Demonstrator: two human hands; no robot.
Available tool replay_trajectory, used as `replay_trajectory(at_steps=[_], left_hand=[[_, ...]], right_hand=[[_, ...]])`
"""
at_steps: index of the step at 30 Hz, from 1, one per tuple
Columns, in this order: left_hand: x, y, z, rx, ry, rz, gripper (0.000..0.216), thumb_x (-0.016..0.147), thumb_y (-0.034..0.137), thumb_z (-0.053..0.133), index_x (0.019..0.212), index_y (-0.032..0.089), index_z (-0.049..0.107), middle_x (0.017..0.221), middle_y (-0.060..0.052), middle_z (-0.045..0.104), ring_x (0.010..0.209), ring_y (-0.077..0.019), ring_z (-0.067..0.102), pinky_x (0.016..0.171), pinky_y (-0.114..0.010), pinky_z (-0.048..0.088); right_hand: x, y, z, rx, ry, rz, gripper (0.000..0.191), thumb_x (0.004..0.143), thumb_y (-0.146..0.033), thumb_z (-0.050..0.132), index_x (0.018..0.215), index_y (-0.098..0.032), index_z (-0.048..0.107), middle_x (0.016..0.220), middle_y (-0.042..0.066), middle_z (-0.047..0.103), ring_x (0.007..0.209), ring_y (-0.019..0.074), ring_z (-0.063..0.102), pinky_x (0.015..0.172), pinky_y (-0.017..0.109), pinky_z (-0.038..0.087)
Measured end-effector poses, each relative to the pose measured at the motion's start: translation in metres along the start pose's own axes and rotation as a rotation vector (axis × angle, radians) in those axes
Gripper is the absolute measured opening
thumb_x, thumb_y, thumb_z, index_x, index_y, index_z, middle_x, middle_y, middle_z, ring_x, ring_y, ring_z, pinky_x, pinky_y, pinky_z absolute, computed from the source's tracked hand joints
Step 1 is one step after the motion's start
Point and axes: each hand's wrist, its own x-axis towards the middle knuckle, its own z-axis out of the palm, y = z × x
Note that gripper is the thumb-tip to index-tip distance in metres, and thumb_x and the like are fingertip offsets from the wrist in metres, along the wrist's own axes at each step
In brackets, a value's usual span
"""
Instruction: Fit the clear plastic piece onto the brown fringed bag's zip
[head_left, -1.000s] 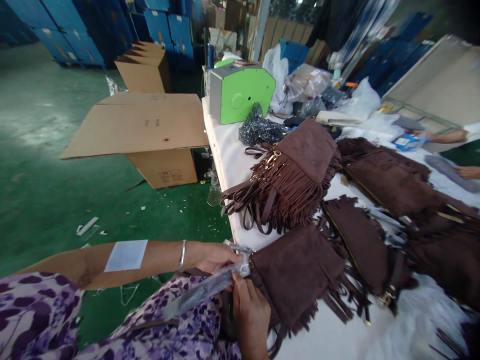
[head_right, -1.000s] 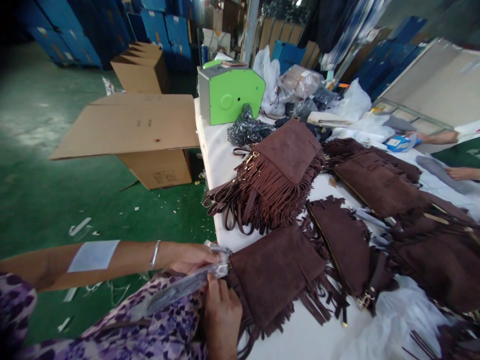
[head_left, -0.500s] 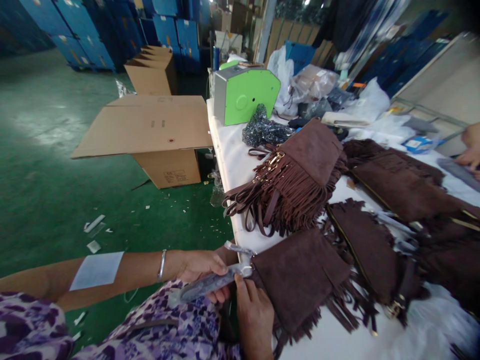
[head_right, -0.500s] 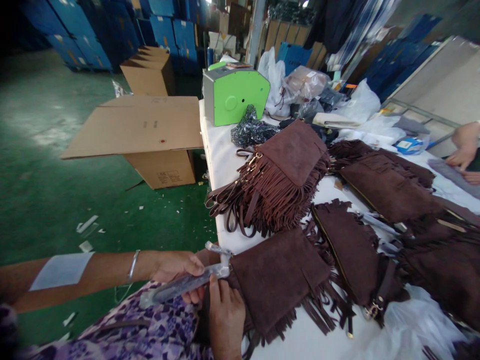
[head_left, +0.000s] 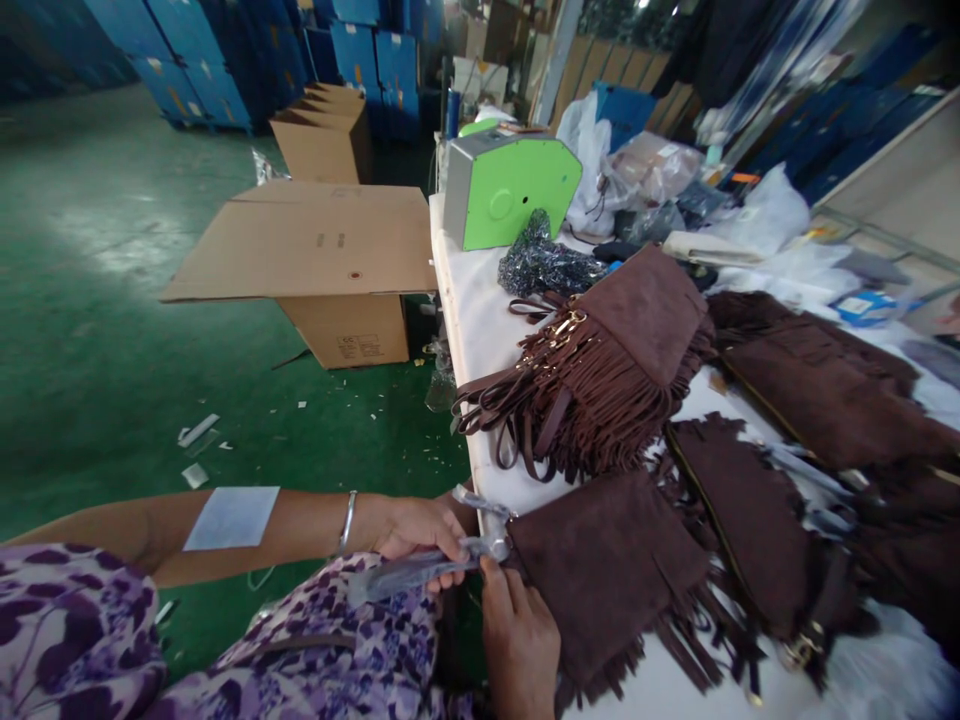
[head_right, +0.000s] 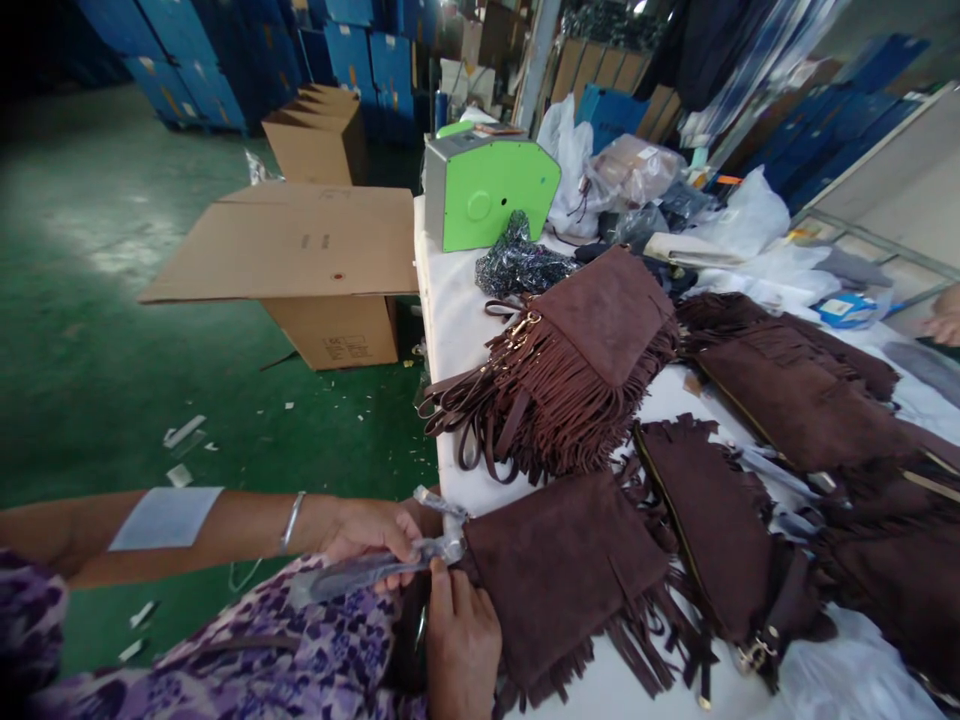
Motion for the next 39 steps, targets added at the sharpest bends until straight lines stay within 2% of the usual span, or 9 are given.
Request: replay_trajectory(at_steps=[4, 10, 14, 20, 24, 28, 30, 33, 39], left_hand=[[0.003, -0.003, -0.002, 0.001, -0.042, 0.044, 0.010, 0.073, 0.022, 0.065, 0.080, 0.017, 0.067, 0.073, -0.009, 0.062, 0.059, -0.0226, 0.059, 0.068, -0.044, 0.055], [-0.003, -0.001, -0.002, 0.033, -0.124, 0.063, 0.011, 0.073, 0.021, 0.065, 0.083, 0.018, 0.068, 0.074, -0.009, 0.061, 0.058, -0.0218, 0.056, 0.066, -0.044, 0.050], [-0.008, 0.001, 0.000, 0.052, -0.156, 0.049, 0.016, 0.068, 0.019, 0.065, 0.084, 0.018, 0.066, 0.074, -0.007, 0.060, 0.061, -0.0244, 0.058, 0.064, -0.044, 0.048], [-0.012, -0.002, 0.008, 0.106, -0.055, 0.107, 0.030, 0.058, 0.014, 0.062, 0.087, 0.020, 0.066, 0.071, -0.007, 0.061, 0.060, -0.0240, 0.058, 0.061, -0.042, 0.050], [-0.011, -0.007, 0.011, 0.031, 0.003, 0.141, 0.029, 0.061, 0.016, 0.060, 0.089, 0.019, 0.068, 0.069, -0.008, 0.061, 0.055, -0.0208, 0.056, 0.061, -0.039, 0.052], [-0.014, -0.005, 0.012, -0.156, -0.074, 0.058, 0.029, 0.078, 0.033, 0.052, 0.094, 0.016, 0.069, 0.074, -0.010, 0.062, 0.060, -0.0223, 0.059, 0.062, -0.037, 0.053], [-0.016, -0.003, 0.012, -0.198, -0.104, 0.000, 0.032, 0.079, 0.033, 0.051, 0.099, 0.015, 0.068, 0.077, -0.011, 0.064, 0.064, -0.0234, 0.061, 0.060, -0.037, 0.052], [-0.017, -0.002, 0.012, -0.171, -0.106, 0.004, 0.032, 0.076, 0.028, 0.054, 0.101, 0.015, 0.068, 0.080, -0.012, 0.065, 0.065, -0.0242, 0.061, 0.058, -0.036, 0.051], [-0.013, -0.010, 0.008, -0.113, -0.082, 0.104, 0.024, 0.076, 0.028, 0.061, 0.093, 0.013, 0.070, 0.078, -0.012, 0.064, 0.062, -0.0232, 0.060, 0.059, -0.039, 0.050]], right_hand=[[0.004, -0.004, -0.001, 0.159, -0.018, 0.028, 0.031, 0.098, -0.016, 0.039, 0.118, -0.021, 0.062, 0.073, 0.002, 0.064, 0.058, 0.0156, 0.063, 0.055, 0.024, 0.045], [0.012, -0.006, -0.003, 0.332, -0.017, 0.092, 0.033, 0.100, -0.022, 0.034, 0.103, -0.021, 0.067, 0.078, 0.003, 0.069, 0.064, 0.0151, 0.069, 0.058, 0.020, 0.049], [0.017, -0.002, -0.004, 0.352, -0.090, 0.074, 0.032, 0.100, -0.021, 0.035, 0.098, -0.021, 0.067, 0.078, 0.002, 0.069, 0.065, 0.0147, 0.069, 0.058, 0.020, 0.048], [0.030, -0.005, -0.007, 0.364, -0.245, 0.171, 0.025, 0.097, -0.021, 0.040, 0.091, -0.022, 0.064, 0.079, 0.000, 0.072, 0.067, 0.0150, 0.070, 0.054, 0.019, 0.043], [0.032, -0.009, -0.008, 0.355, -0.251, 0.223, 0.024, 0.096, -0.021, 0.040, 0.091, -0.023, 0.063, 0.078, 0.000, 0.072, 0.065, 0.0151, 0.070, 0.052, 0.020, 0.043], [0.027, -0.006, -0.008, 0.388, -0.223, 0.185, 0.025, 0.098, -0.024, 0.038, 0.093, -0.023, 0.063, 0.084, 0.000, 0.072, 0.067, 0.0144, 0.070, 0.055, 0.019, 0.046], [0.024, -0.004, -0.008, 0.388, -0.229, 0.139, 0.026, 0.096, -0.019, 0.038, 0.105, -0.023, 0.063, 0.090, 0.001, 0.072, 0.070, 0.0142, 0.071, 0.057, 0.018, 0.048], [0.020, -0.002, -0.008, 0.338, -0.226, 0.036, 0.039, 0.091, -0.010, 0.040, 0.123, -0.024, 0.059, 0.089, 0.002, 0.072, 0.066, 0.0135, 0.070, 0.056, 0.018, 0.049], [0.015, -0.003, -0.005, 0.280, -0.162, -0.012, 0.034, 0.091, -0.009, 0.040, 0.104, -0.024, 0.067, 0.078, 0.002, 0.067, 0.062, 0.0137, 0.066, 0.057, 0.020, 0.046]])
